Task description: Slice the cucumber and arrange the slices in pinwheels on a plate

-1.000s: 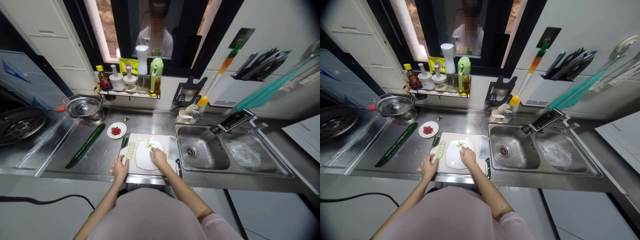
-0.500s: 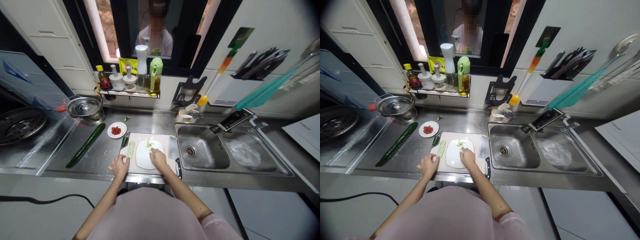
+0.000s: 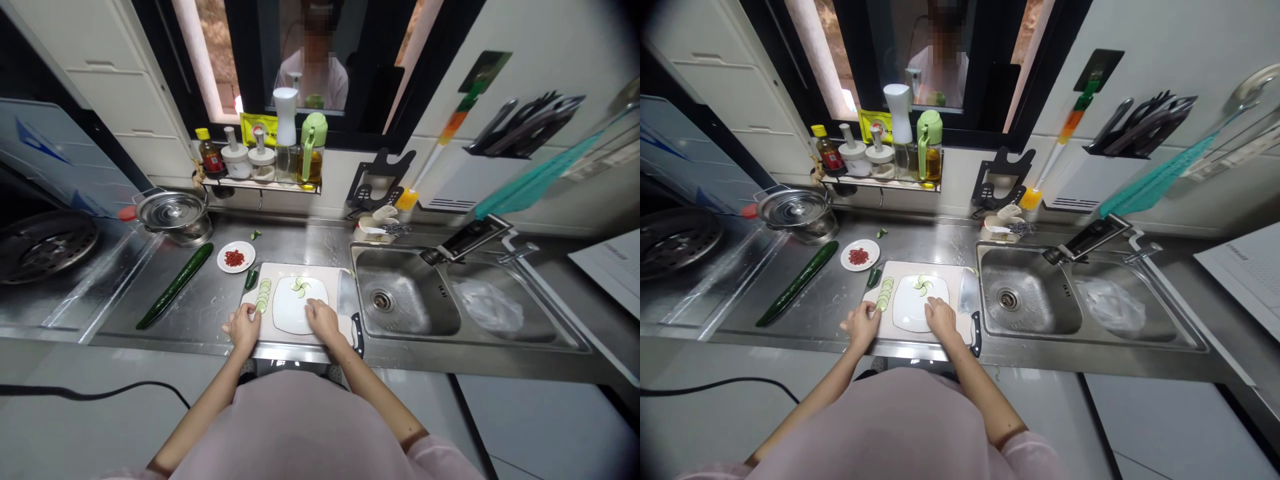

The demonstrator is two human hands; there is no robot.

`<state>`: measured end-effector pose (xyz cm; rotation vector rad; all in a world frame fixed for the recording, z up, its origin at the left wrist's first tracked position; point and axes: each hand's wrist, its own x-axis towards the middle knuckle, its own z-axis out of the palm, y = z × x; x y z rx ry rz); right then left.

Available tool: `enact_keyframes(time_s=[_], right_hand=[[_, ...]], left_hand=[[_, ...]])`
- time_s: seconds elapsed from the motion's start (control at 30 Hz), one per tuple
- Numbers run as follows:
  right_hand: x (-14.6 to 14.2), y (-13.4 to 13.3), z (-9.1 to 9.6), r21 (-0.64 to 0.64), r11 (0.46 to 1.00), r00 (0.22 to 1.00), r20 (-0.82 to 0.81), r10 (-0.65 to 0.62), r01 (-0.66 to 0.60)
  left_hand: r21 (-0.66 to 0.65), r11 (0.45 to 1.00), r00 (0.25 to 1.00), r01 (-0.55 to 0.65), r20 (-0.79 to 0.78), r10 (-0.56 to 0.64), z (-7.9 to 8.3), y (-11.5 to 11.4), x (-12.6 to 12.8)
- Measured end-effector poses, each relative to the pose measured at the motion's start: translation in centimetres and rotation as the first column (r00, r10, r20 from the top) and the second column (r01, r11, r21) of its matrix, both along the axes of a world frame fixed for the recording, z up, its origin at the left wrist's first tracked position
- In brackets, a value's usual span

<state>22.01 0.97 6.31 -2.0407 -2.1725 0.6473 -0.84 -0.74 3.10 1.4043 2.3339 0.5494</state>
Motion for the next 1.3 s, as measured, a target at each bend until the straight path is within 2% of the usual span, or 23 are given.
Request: enact_keyframes(time_s=[0.13,0.23,0.3,0.37,0.43,0.53,0.63,0.77,1.07,1.17,1.3], right_hand=[[-0.1,-0.3,0.4,0.011,1.0,0.998,-0.052,-0.021,0.021],[-0.1,-0.3,1.1,0.047,0.998,0.991,-0.128,-0.034,0.041],[-0.2,-0.2,1.6,0.086,0.994,0.976,-0.214,-0.042,0.062],[-0.4,0.3,2.4,0.128,0.988,0.943,-0.332,-0.041,0.088],[-0.6,1.1,3.3,0.156,0.979,0.882,-0.47,-0.04,0.127],[-0.9,2.5,5.0,0.144,0.973,0.74,-0.672,-0.039,0.182],[-1.2,3.6,6.7,0.121,0.985,0.625,-0.78,0.018,0.123],[-1.5,4.0,7.9,0.113,0.991,0.562,-0.825,0.053,0.072],[-2.0,3.6,8.2,0.083,0.993,0.452,-0.891,0.038,0.082],[-2.0,3.4,8.5,0.072,0.994,0.434,-0.901,0.031,0.079],[-2.0,3.3,8.8,0.097,0.992,0.477,-0.878,0.046,0.083]], left_hand=[[0.081,0.997,0.995,-0.001,0.099,-0.007,0.3,0.1,0.0],[0.152,0.985,0.946,-0.087,0.324,0.033,0.9,0.8,0.2],[0.187,0.972,0.824,-0.142,0.567,0.011,1.7,1.5,0.5],[0.208,0.967,0.637,-0.145,0.768,-0.069,3.1,2.4,0.9],[0.215,0.972,0.517,-0.097,0.845,-0.136,5.0,3.2,1.5],[0.241,0.97,0.438,-0.02,0.875,-0.208,7.9,4.3,2.5],[0.28,0.96,0.386,0.019,0.884,-0.265,10.1,4.9,3.4],[0.321,0.945,0.369,0.057,0.873,-0.319,11.1,5.2,4.4],[0.364,0.918,0.412,0.154,0.821,-0.395,11.1,4.8,5.0],[0.386,0.896,0.468,0.219,0.764,-0.444,11.0,4.7,4.8],[0.432,0.858,0.575,0.277,0.642,-0.508,11.0,4.6,4.6]])
